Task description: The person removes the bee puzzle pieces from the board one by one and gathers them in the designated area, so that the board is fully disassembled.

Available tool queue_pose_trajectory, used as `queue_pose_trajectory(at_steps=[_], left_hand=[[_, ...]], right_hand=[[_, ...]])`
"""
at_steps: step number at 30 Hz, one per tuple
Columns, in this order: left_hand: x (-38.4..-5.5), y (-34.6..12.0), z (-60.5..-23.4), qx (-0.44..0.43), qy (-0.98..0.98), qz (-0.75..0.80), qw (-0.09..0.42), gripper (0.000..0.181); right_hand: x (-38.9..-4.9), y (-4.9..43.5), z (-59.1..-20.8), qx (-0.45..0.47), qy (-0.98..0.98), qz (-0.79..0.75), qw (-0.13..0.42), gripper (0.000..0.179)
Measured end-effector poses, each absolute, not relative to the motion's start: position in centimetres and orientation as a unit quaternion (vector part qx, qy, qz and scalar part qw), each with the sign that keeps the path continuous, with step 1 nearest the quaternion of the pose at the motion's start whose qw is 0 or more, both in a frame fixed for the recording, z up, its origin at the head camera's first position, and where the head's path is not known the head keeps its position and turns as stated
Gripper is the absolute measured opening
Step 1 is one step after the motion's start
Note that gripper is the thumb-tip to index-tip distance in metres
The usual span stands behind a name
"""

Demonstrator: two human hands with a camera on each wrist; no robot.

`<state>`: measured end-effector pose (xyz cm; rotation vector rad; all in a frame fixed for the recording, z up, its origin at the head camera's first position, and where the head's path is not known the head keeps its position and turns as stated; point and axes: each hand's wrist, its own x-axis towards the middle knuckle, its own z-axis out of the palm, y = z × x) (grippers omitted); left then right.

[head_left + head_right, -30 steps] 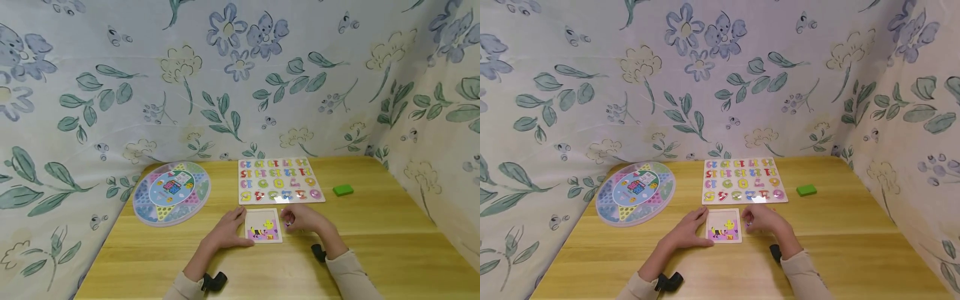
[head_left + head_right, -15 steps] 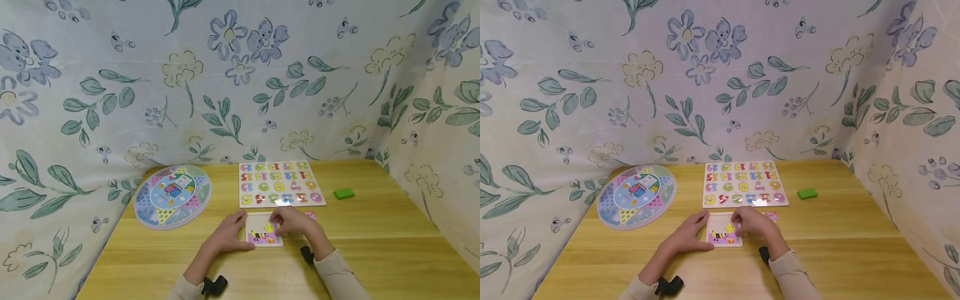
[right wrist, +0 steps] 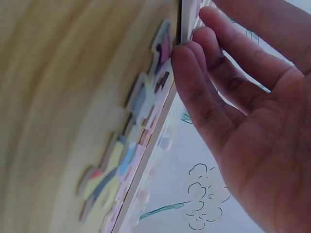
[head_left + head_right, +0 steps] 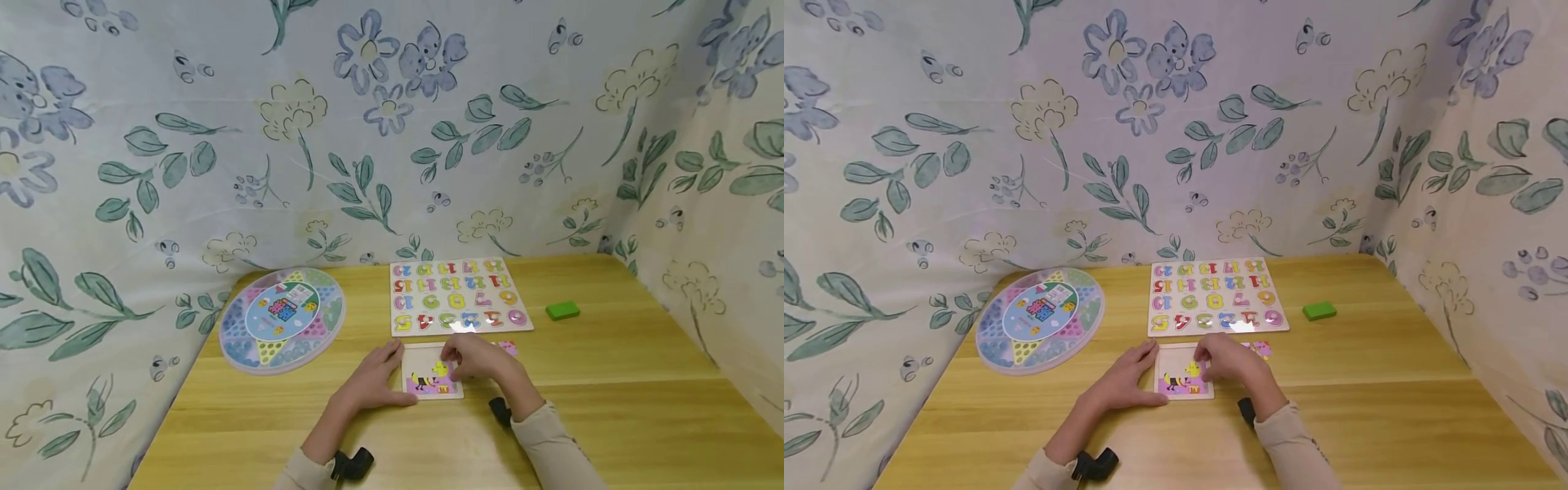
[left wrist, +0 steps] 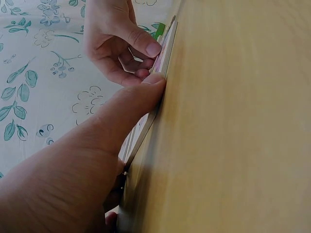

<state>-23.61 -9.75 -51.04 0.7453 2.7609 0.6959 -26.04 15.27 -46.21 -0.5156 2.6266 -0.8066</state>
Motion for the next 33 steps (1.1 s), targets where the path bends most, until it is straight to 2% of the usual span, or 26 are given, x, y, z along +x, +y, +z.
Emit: queue_pose_trajectory(at_steps=[15,33], left_hand=[[-23.47,-9.66,-50.61,0.249,0.934,0.234,0.105,0.110],[-23.70,-9.70,-50.89,0.248,0.934,0.234,0.107,0.111]], right_hand=[[-25.87,15.18,-46.00,-0.205,0.928,-0.265,0.165,0.019],[-25.95,15.06,-45.96,-0.215,0.928,-0.261,0.158,0.023]])
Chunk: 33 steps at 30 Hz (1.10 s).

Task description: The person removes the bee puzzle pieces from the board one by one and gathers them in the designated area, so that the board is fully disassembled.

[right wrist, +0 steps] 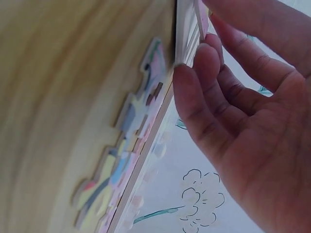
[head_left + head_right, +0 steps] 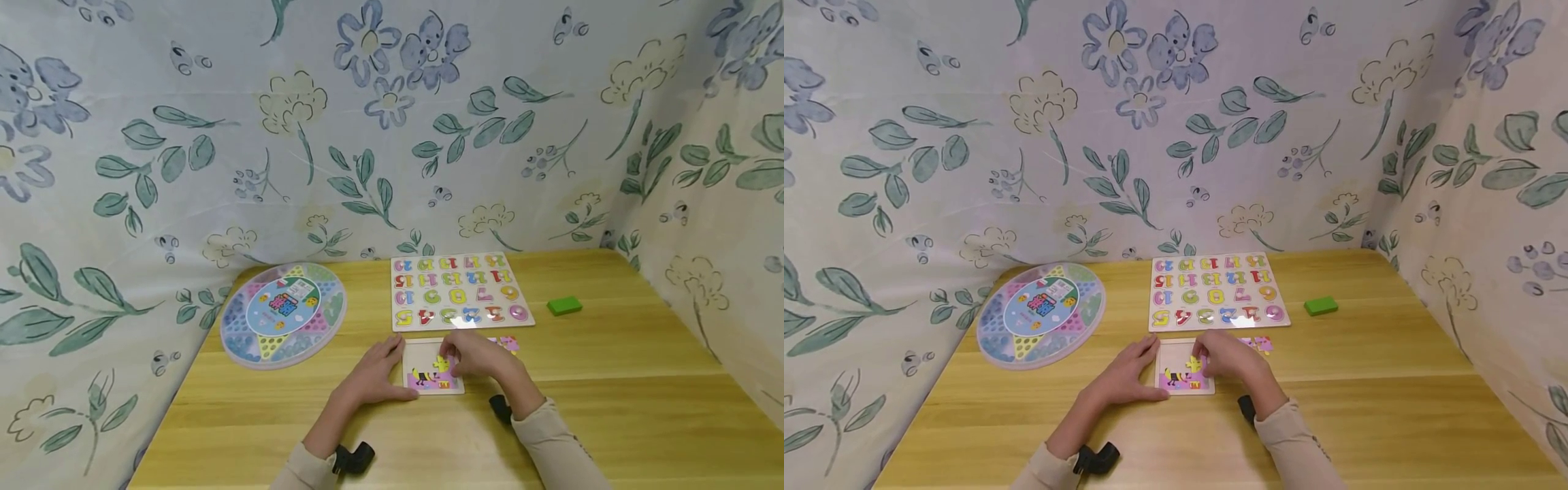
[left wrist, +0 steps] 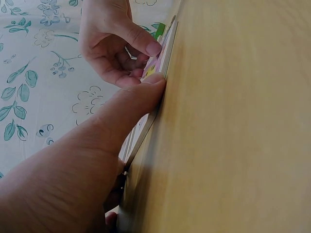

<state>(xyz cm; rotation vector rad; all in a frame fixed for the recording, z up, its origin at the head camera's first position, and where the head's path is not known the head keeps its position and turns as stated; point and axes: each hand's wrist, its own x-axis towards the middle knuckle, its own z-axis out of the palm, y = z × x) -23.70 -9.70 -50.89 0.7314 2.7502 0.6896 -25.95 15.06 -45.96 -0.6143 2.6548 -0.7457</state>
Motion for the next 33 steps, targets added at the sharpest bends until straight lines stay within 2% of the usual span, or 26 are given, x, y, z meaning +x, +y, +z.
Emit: queue_pose_trajectory(at_steps=[33], left_hand=[[-23.81,-9.74,-51.07,0.250,0.935,0.228,0.102,0.111]], right_hand=[[-26.15,15.10,-45.89,-0.175,0.927,-0.287,0.168,0.024]])
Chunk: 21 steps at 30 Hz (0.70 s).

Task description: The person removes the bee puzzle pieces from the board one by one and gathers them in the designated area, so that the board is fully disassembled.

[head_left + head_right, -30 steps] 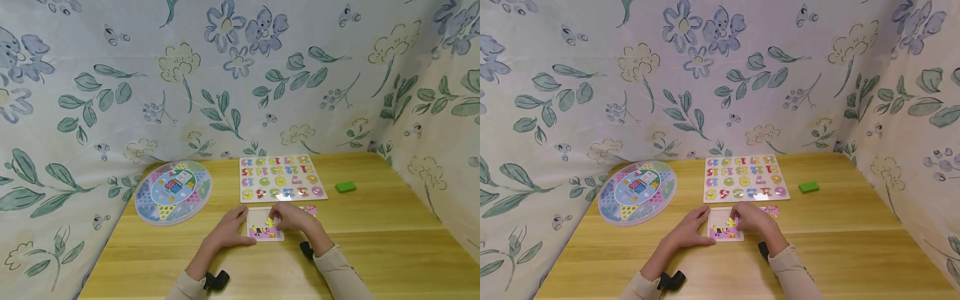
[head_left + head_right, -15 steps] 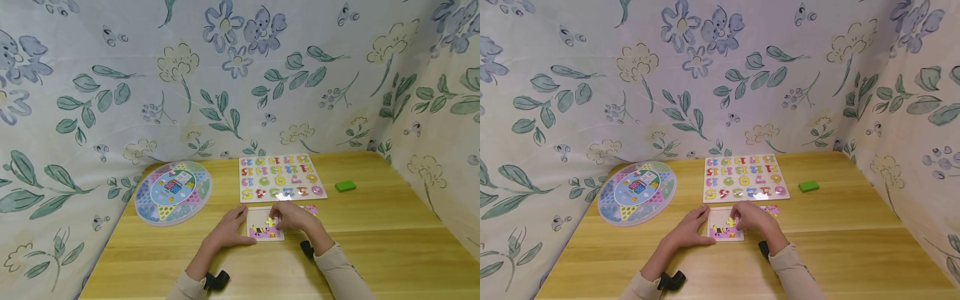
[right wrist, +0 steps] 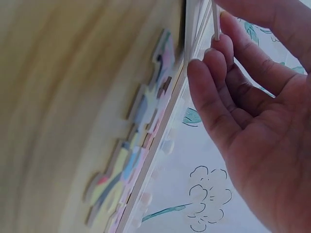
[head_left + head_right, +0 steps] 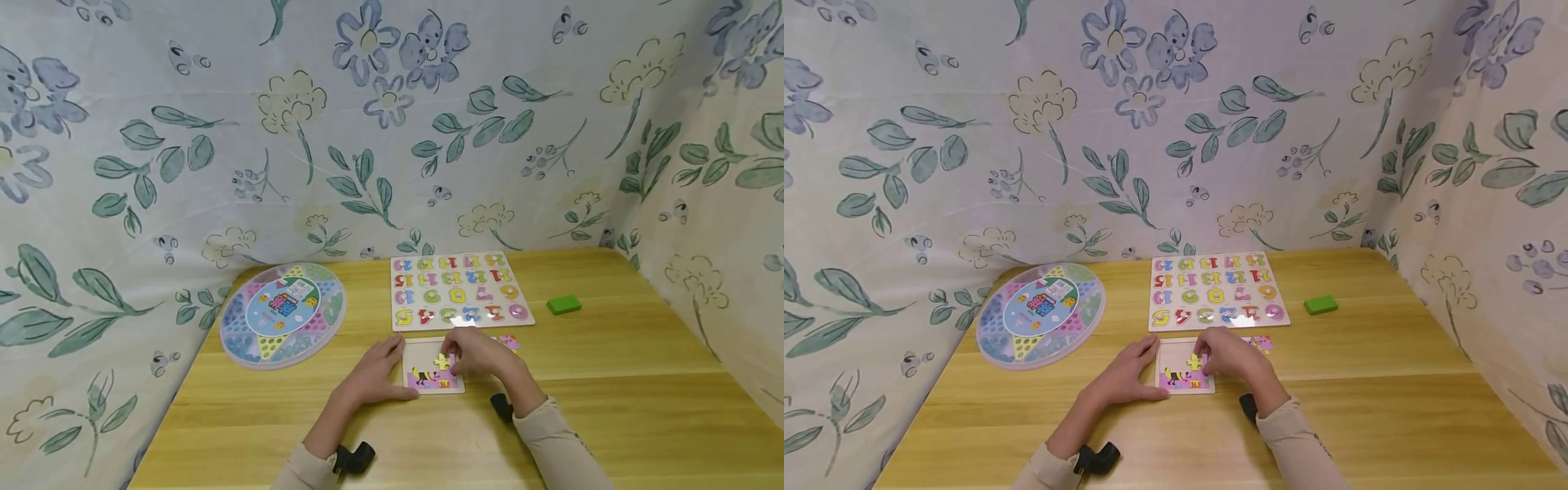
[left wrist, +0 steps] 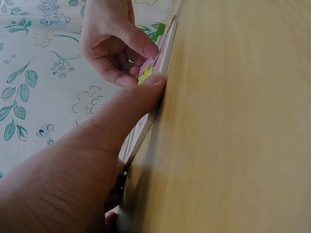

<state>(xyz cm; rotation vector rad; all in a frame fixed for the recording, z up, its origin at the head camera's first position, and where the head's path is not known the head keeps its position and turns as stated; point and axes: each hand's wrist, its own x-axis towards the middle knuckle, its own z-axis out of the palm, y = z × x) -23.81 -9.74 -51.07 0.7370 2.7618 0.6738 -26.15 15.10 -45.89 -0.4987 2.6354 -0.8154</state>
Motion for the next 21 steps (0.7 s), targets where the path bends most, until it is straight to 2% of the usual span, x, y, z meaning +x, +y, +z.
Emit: queue_pose_trajectory(at_steps=[12,21], left_hand=[[-23.9,-9.7,-50.6,0.249,0.936,0.227,0.101,0.111],[-23.7,-9.7,-50.9,0.252,0.935,0.225,0.104,0.110]], right_hand=[[-26.3,15.8,-45.5,-0.166,0.923,-0.305,0.163,0.025],[-26.1,16.9,-45.7,-0.207,0.920,-0.298,0.148,0.024]])
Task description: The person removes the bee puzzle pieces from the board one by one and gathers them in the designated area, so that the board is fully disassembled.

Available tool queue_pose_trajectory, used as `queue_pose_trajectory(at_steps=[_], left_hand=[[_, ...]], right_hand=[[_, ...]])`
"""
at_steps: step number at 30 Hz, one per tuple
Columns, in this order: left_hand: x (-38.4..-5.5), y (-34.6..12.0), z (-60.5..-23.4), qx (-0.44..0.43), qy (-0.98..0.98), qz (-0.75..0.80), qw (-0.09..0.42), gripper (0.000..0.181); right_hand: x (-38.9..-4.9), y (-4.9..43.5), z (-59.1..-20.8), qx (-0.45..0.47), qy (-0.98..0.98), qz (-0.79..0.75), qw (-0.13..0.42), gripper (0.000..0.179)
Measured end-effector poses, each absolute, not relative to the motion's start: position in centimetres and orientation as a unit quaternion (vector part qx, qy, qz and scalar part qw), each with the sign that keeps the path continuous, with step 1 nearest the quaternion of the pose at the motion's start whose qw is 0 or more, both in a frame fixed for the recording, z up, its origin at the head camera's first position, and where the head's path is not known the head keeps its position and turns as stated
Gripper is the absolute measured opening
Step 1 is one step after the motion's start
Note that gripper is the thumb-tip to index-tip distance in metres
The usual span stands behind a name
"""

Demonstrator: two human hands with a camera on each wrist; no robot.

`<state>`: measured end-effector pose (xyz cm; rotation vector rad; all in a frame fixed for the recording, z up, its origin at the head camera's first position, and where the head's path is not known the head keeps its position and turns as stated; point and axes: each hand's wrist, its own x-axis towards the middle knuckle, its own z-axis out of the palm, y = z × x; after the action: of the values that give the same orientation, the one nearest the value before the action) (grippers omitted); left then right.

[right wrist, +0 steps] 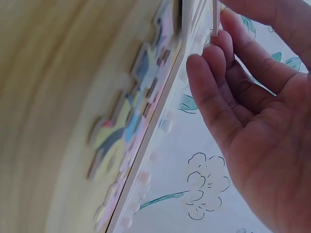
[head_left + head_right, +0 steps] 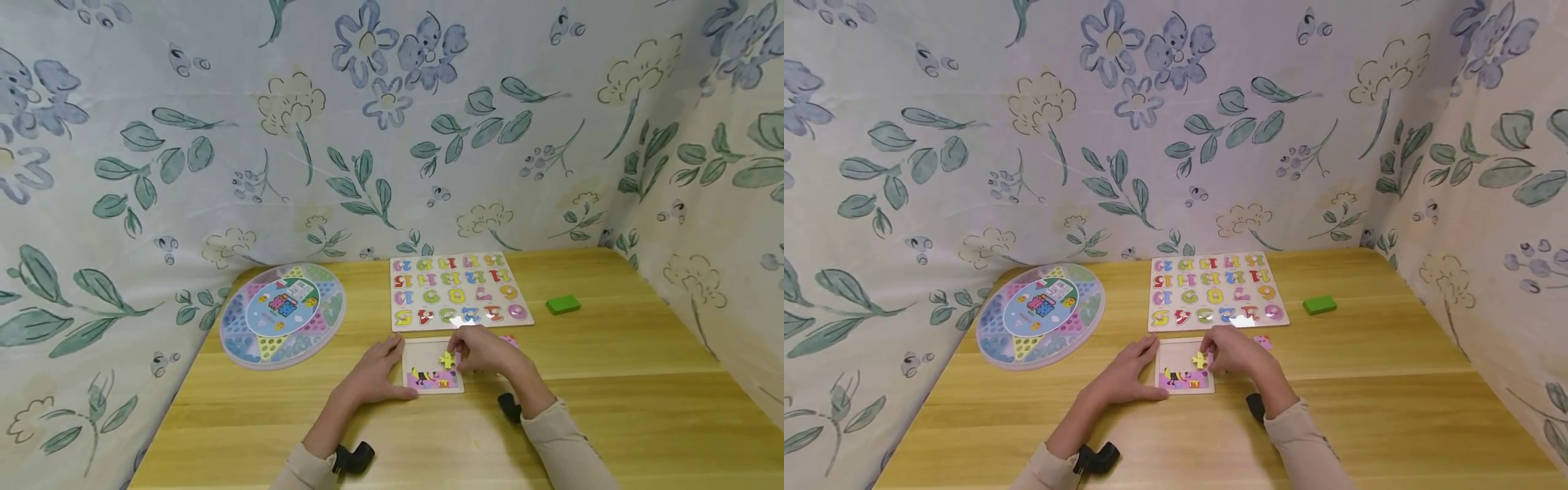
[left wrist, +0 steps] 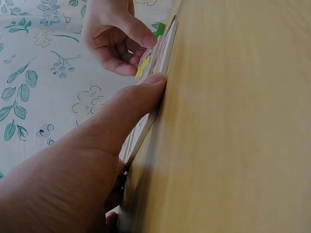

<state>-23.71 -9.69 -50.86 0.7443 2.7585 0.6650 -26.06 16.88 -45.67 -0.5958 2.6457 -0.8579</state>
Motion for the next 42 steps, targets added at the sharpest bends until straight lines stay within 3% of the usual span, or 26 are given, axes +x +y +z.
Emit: queue_pose_trajectory(at_steps=[24,42], left_hand=[[-23.8,-9.7,-50.8,0.270,0.932,0.224,0.092,0.109],[-23.7,-9.7,-50.7,0.263,0.932,0.226,0.104,0.109]], right_hand=[[-25.1,21.3,-45.3,-0.188,0.926,-0.299,0.131,0.025],[-25.5,25.5,-45.5,-0.156,0.920,-0.326,0.152,0.025]])
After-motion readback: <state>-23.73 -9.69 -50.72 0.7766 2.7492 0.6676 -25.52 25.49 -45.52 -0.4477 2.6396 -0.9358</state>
